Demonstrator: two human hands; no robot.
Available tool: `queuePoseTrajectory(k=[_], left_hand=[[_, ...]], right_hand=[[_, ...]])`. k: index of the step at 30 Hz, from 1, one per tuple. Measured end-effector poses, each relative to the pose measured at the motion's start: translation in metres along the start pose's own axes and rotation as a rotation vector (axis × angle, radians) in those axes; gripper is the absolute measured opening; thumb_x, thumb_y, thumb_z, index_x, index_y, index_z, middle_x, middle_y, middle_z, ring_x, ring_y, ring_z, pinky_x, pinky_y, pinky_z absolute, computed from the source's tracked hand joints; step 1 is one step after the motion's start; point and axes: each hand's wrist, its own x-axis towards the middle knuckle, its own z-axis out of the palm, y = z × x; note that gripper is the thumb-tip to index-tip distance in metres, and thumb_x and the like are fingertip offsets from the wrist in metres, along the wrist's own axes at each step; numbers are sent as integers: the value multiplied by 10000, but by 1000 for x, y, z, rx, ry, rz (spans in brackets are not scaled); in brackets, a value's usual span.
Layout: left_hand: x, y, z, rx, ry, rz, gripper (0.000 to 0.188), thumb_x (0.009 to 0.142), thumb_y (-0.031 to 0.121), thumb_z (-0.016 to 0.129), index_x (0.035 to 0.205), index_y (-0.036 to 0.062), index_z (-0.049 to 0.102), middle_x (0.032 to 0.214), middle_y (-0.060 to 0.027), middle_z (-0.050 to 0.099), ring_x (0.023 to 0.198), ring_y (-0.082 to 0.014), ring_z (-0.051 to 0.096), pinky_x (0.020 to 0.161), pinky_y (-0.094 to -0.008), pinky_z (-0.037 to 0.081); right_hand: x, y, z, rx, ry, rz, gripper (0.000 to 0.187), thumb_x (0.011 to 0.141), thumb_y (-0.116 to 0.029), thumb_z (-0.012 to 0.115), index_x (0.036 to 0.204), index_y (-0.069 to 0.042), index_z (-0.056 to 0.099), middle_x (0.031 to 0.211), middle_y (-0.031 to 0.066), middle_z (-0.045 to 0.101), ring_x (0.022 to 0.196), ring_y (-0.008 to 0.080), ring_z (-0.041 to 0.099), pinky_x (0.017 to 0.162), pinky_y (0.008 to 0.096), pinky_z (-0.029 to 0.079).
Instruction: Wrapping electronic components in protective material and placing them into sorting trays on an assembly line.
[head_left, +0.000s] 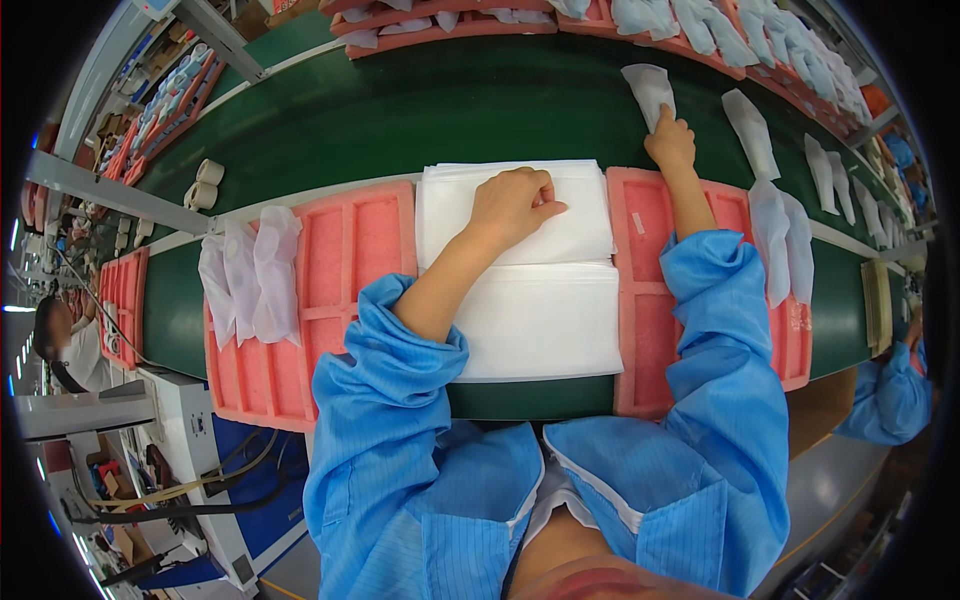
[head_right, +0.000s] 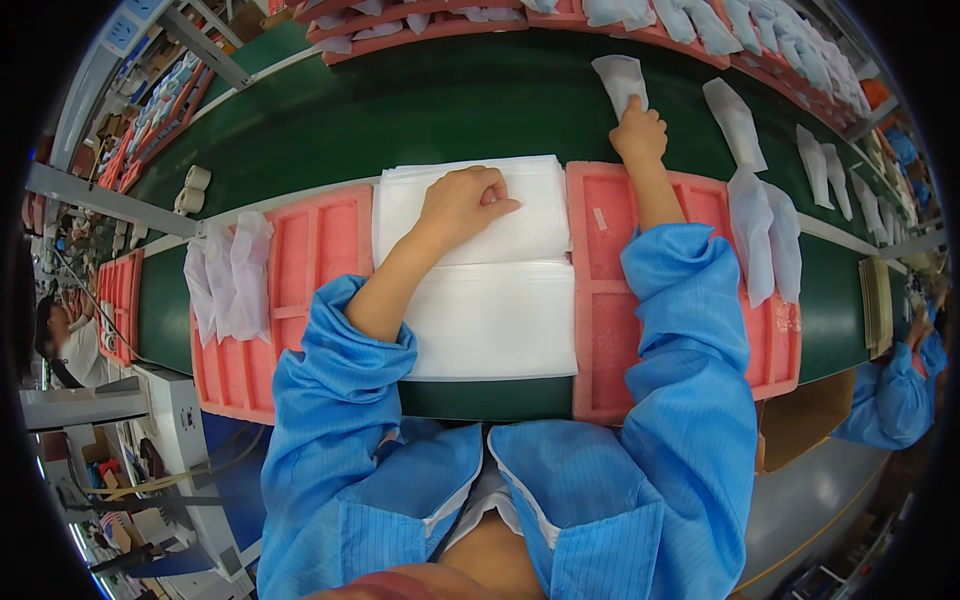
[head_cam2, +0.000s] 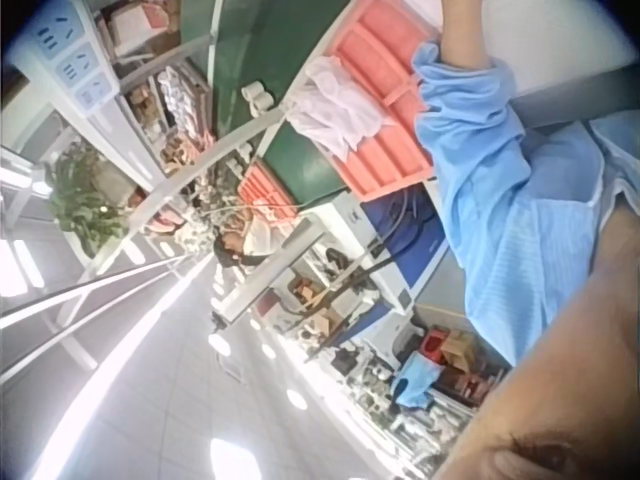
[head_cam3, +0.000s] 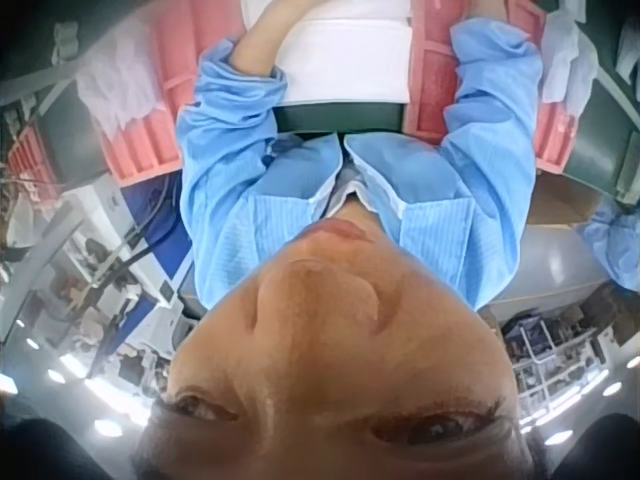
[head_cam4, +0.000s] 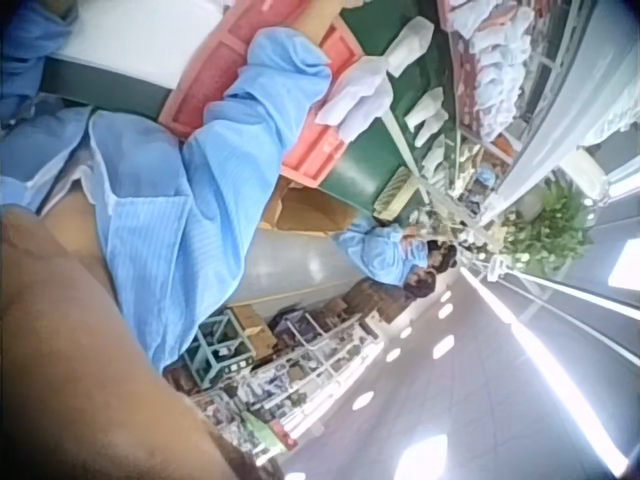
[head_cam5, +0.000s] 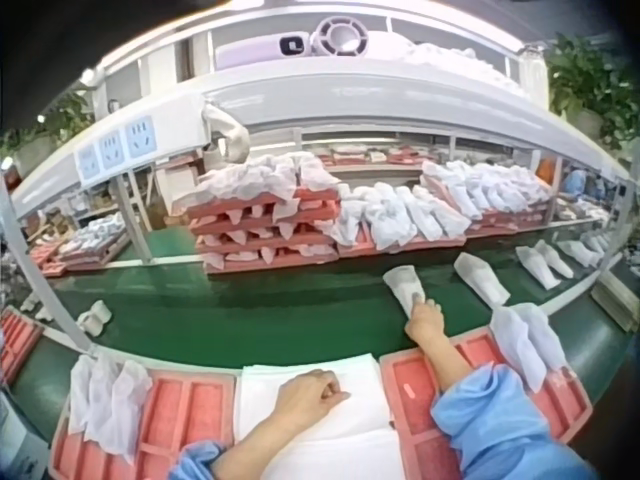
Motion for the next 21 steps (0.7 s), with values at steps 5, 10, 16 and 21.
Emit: queuePoseTrajectory(k=[5,10,16,21], left_hand=[[-1,-7,2,16,30,-22,235,741,282,769,743,79,651,767,-72,666,742,-243,639,636,-368,488],[1,-16,11,-27,107,109,237,729,301,768,747,98,648,774,-77,668,781,-276,637,678,-397,493],[-5,-14,-1,1,7,27,240,766,307,761,794,98,646,843,-59,674,830,-247,635,700,-372,493],[23,-13,-32,-63,-409,105,265,783,348,738,901,114,701,909,-78,689,916,-243,647,786,-371,512]], right_hand=[[5,4,2,-54,31,-6,592,790,-188,648,1348,-173,451,1188,232,568,1095,418,577,899,489,501],[-5,-4,-11,-105,155,-76,625,763,-137,641,1362,-145,464,1261,246,534,1151,441,537,944,486,477],[-3,-14,2,190,431,-345,511,750,-111,686,1248,-116,574,1325,246,492,1180,434,501,990,458,431],[9,0,9,286,532,-452,424,756,-93,674,1176,-108,615,1289,218,519,1172,399,507,988,450,415]])
